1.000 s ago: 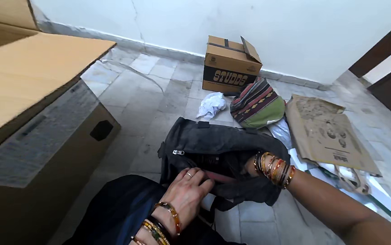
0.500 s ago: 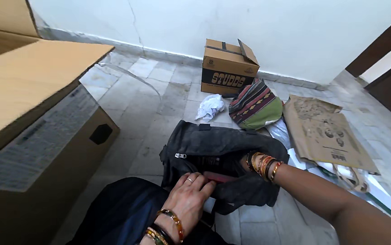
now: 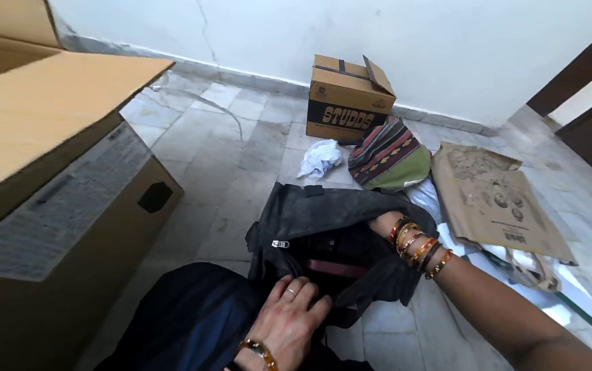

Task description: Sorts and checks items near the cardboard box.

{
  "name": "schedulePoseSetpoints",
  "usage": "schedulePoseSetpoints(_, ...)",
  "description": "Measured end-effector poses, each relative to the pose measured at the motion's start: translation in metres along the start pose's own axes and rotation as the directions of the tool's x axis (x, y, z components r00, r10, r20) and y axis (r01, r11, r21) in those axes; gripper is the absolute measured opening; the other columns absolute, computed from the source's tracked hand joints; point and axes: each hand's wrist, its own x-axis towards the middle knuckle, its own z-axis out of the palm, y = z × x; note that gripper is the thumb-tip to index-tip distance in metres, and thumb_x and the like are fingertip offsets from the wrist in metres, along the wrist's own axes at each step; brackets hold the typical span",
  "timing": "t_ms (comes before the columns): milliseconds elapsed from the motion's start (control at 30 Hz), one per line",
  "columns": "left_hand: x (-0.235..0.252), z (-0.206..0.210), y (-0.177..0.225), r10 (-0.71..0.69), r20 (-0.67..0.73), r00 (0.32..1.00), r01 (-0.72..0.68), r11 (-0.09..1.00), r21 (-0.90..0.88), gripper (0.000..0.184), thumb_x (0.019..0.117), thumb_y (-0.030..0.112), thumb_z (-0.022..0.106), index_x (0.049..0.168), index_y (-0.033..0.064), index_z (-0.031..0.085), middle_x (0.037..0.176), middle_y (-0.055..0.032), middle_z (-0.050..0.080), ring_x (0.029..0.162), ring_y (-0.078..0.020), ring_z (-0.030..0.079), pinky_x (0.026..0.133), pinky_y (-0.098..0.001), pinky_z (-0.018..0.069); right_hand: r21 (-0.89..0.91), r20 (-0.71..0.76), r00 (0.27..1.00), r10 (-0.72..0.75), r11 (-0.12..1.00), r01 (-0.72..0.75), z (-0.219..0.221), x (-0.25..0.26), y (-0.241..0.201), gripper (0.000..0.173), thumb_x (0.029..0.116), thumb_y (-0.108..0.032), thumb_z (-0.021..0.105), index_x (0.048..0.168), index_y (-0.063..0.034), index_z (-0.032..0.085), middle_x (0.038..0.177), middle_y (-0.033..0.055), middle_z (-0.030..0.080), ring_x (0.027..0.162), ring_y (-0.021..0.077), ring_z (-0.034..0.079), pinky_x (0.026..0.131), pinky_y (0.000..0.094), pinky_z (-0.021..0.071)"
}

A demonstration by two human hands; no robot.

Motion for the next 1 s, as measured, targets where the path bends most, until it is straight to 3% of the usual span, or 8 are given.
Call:
schedulePoseSetpoints(200, 0.007, -0.002, -0.014, -0.03, -0.054, 0.998, 0.031, 0.999, 0.021, 0.029, 0.0833, 0.007, 0.056, 0.1, 0.0202, 0.077, 0.091, -0.006, 0.073, 0.095, -0.0294, 0.073, 0.091, -0.0505, 0.0574, 0.059, -0.131, 0.991, -0.031, 0.998, 0.039, -0.007, 0.014, -0.004, 0.036, 0.1053, -0.021, 0.052, 0.123, 0.0069, 0.067, 0.125, 0.0289, 0.066, 0.123, 0.0442, 0.061, 0.103, 0.0598, 0.0458)
schedulePoseSetpoints(333, 0.017, -0.02, -0.04, -0.096, -0.087, 0.992, 0.102, 0.993, 0.065, 0.034, 0.0838, 0.004, 0.054, 0.104, 0.0164, 0.078, 0.092, -0.0109, 0.073, 0.092, -0.0346, 0.073, 0.089, -0.0543, 0.058, 0.099, -0.38, 0.91, -0.167, 0.971, 0.219, -0.015, 0.037, -0.017, 0.033, 0.1039, -0.016, 0.052, 0.104, 0.0111, 0.07, 0.105, 0.0311, 0.07, 0.107, 0.0469, 0.068, 0.092, 0.0611, 0.0505)
schedulePoseSetpoints(433, 0.019, -0.038, -0.063, -0.163, -0.091, 0.982, 0.172, 0.98, 0.101, 0.036, 0.0826, 0.002, 0.054, 0.105, 0.0141, 0.079, 0.092, -0.0139, 0.073, 0.093, -0.0385, 0.073, 0.089, -0.0574, 0.0571, 0.114, -0.404, 0.889, -0.217, 0.952, 0.284, -0.023, 0.053, -0.041, 0.035, 0.1048, -0.017, 0.05, 0.095, 0.0109, 0.069, 0.099, 0.0297, 0.071, 0.103, 0.0455, 0.069, 0.089, 0.0599, 0.0516)
schedulePoseSetpoints(533, 0.007, -0.047, -0.084, -0.243, -0.092, 0.966, 0.252, 0.96, 0.119, 0.035, 0.0832, 0.0, 0.055, 0.104, 0.0138, 0.08, 0.096, -0.0159, 0.074, 0.098, -0.0423, 0.071, 0.087, -0.0595, 0.0571, 0.057, -0.163, 0.912, -0.377, 0.919, 0.39, -0.035, 0.06, -0.067, 0.041, 0.1083, -0.027, 0.048, 0.108, 0.0089, 0.068, 0.109, 0.0294, 0.069, 0.11, 0.0446, 0.066, 0.096, 0.0602, 0.049)
schedulePoseSetpoints(633, -0.012, -0.044, -0.096, -0.302, -0.135, 0.944, 0.318, 0.94, 0.121, 0.037, 0.0852, 0.002, 0.051, 0.104, 0.0158, 0.08, 0.1, -0.0138, 0.074, 0.105, -0.0425, 0.07, 0.087, -0.0594, 0.0569, 0.049, 0.055, 0.824, -0.564, 0.826, 0.562, -0.042, 0.048, -0.077, 0.037, 0.1095, -0.022, 0.046, 0.141, -0.0047, 0.057, 0.127, 0.0218, 0.068, 0.117, 0.0394, 0.066, 0.102, 0.059, 0.0481)
schedulePoseSetpoints(767, -0.025, -0.033, -0.096, -0.331, -0.19, 0.924, 0.354, 0.93, 0.102, 0.037, 0.0888, 0.005, 0.049, 0.111, 0.0132, 0.078, 0.11, -0.0152, 0.074, 0.114, -0.0444, 0.067, 0.09, -0.0596, 0.0561, 0.052, -0.137, 0.743, -0.655, 0.745, 0.666, -0.038, 0.015, -0.054, 0.033, 0.1061, -0.007, 0.047, 0.133, -0.0085, 0.065, 0.119, 0.0157, 0.072, 0.108, 0.0332, 0.07, 0.097, 0.0545, 0.0527)
schedulePoseSetpoints(900, -0.023, -0.032, -0.094, -0.333, -0.214, 0.918, 0.357, 0.93, 0.084, 0.038, 0.0927, 0.01, 0.047, 0.118, 0.0104, 0.075, 0.119, -0.0187, 0.072, 0.12, -0.0483, 0.063, 0.094, -0.0627, 0.0534, 0.102, -0.669, 0.608, -0.428, 0.757, 0.646, -0.009, 0.009, -0.002, 0.035, 0.0908, 0.006, 0.047, 0.114, -0.0022, 0.072, 0.12, 0.0162, 0.071, 0.11, 0.0323, 0.069, 0.093, 0.0523, 0.0558)
schedulePoseSetpoints(1000, -0.024, -0.032, -0.094, -0.343, -0.206, 0.917, 0.364, 0.929, 0.074, 0.039, 0.0944, 0.014, 0.046, 0.12, 0.0075, 0.074, 0.123, -0.0217, 0.07, 0.122, -0.0517, 0.061, 0.096, -0.0646, 0.0514, 0.351, -0.705, 0.699, -0.12, 0.797, 0.492, 0.007, 0.008, 0.025, 0.032, 0.095, 0.002, 0.049, 0.121, -0.0007, 0.068, 0.125, 0.0179, 0.066, 0.108, 0.0309, 0.067, 0.091, 0.0505, 0.0548)
